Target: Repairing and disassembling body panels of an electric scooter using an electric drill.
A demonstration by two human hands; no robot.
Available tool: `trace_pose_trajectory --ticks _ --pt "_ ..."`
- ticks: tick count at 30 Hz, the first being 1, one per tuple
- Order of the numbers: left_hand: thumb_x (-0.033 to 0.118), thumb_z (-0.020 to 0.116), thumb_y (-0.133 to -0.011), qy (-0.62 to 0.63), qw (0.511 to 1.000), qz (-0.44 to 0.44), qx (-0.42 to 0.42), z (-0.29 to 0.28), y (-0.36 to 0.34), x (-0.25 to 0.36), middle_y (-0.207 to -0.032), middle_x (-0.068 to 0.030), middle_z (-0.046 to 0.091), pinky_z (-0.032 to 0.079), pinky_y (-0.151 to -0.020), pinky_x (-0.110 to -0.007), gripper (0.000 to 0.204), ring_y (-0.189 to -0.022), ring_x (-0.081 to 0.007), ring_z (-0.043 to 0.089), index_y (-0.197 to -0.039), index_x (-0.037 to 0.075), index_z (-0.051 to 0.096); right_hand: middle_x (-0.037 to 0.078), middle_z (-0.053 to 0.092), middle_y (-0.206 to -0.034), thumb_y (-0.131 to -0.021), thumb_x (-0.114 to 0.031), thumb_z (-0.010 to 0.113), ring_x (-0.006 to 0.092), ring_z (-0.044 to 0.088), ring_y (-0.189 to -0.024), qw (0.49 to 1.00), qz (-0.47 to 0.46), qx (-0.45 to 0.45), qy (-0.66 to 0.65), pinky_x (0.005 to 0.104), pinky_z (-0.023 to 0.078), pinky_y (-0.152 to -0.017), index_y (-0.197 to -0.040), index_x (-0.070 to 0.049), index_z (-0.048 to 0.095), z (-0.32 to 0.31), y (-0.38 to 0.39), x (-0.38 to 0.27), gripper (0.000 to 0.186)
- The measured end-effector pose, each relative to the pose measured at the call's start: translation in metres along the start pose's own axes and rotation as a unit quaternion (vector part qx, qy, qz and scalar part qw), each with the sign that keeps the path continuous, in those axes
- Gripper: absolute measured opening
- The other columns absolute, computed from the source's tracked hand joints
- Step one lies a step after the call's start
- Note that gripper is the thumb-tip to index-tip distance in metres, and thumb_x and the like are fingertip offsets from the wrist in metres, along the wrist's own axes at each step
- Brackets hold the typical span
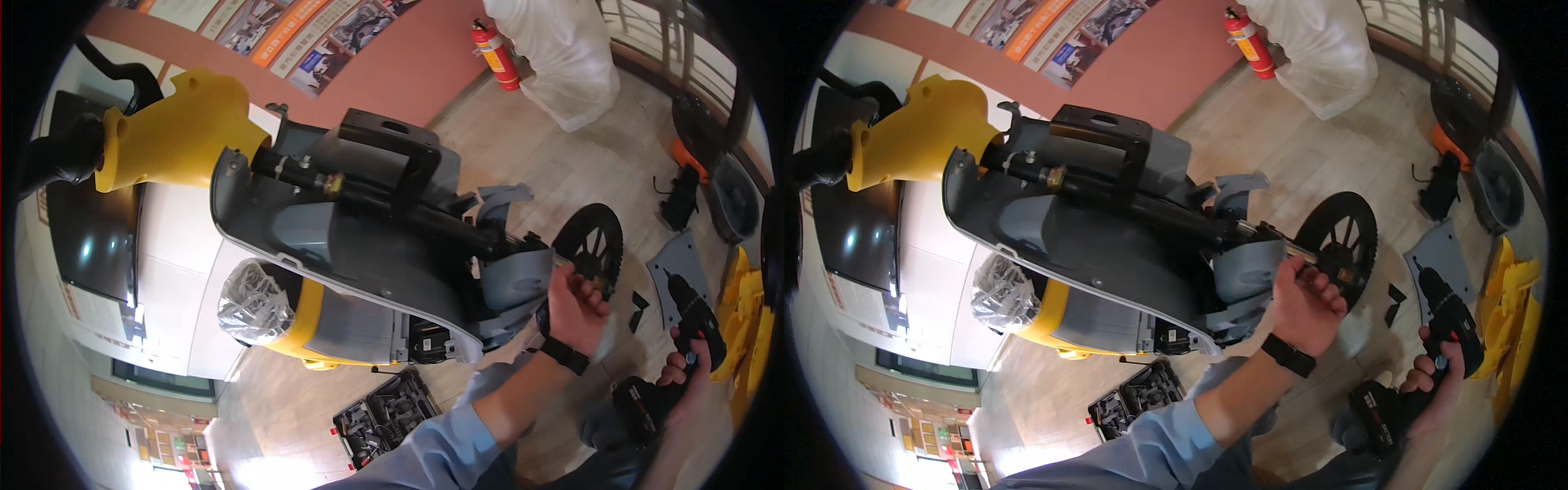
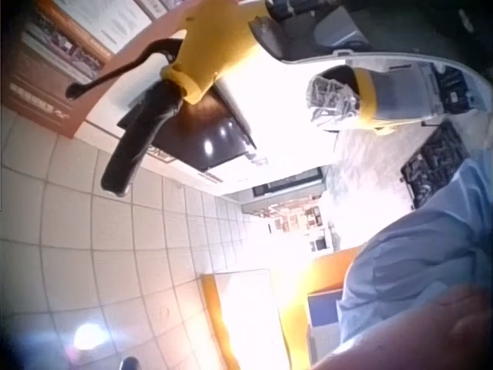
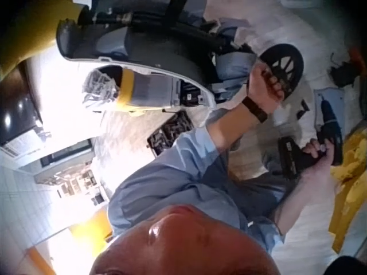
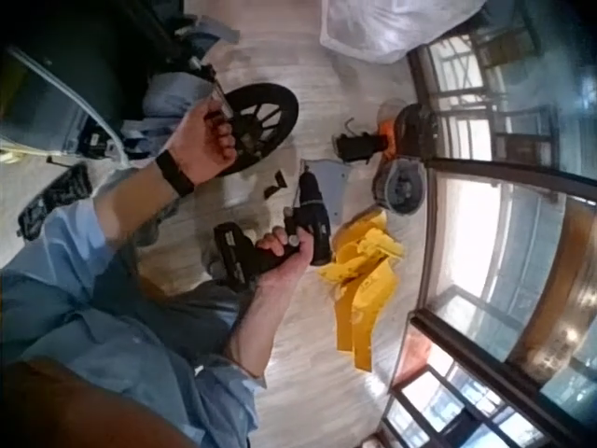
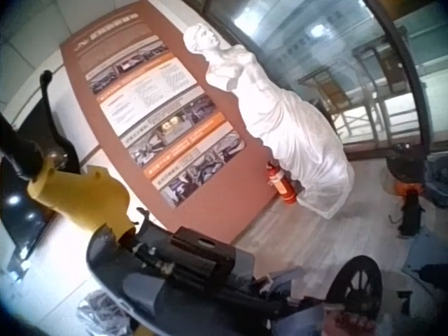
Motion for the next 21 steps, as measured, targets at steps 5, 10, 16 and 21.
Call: trace_pose_trajectory --ticks 5,10,16,21 --pt "0.033 0.057 -0.081 0.013 1.000 -0.010 0.002 0.010 0.005 0.006 -0.064 0.0015 0.037 0.030 -0.055 -0.029 0.023 -0.058 -0.0139 0.036 -0.077 0.015 0.043 -0.005 0.042 -0.055 -0.084 -0.027 0.055 0.0035 0.034 -0.039 1.000 0.005 0.000 0.006 0.0188 0.038 -0.038 -0.110 -0.010 0.056 0.008 -0.007 0.010 0.031" --pt "0.033 0.057 -0.079 0.055 0.998 0.005 -0.025 0.004 0.006 0.014 -0.067 0.0017 0.035 0.030 -0.056 -0.029 0.023 -0.060 -0.0135 0.035 -0.080 0.014 0.043 -0.004 0.042 -0.055 -0.085 -0.026 0.054 0.0040 0.036 -0.039 1.000 0.014 -0.007 0.010 0.0197 0.041 -0.040 -0.110 -0.010 0.056 0.015 -0.008 0.016 0.030" --pt "0.032 0.057 -0.078 0.050 0.998 0.007 -0.038 -0.004 0.006 0.017 -0.065 0.0009 0.036 0.030 -0.057 -0.029 0.022 -0.059 -0.0142 0.035 -0.077 0.013 0.044 -0.005 0.043 -0.057 -0.083 -0.028 0.056 0.0044 0.036 -0.040 0.997 0.051 -0.004 0.053 0.0196 0.042 -0.044 -0.109 -0.011 0.056 0.026 -0.006 0.025 0.031" --pt "0.031 0.054 -0.079 0.022 0.991 -0.018 -0.128 -0.009 0.005 0.013 -0.058 -0.0014 0.041 0.035 -0.057 -0.031 0.028 -0.056 -0.0161 0.040 -0.061 0.012 0.044 -0.004 0.042 -0.058 -0.082 -0.024 0.056 0.0055 0.036 -0.042 0.997 0.066 -0.045 0.017 0.0207 0.037 -0.045 -0.105 -0.006 0.056 0.020 0.000 0.025 0.030"
Point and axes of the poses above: each hand's wrist, its own y-axis away from the middle knuckle, its own z-axis out of the palm, x = y × z, the point moved 1 cm from there along -y, towards the middle knuckle
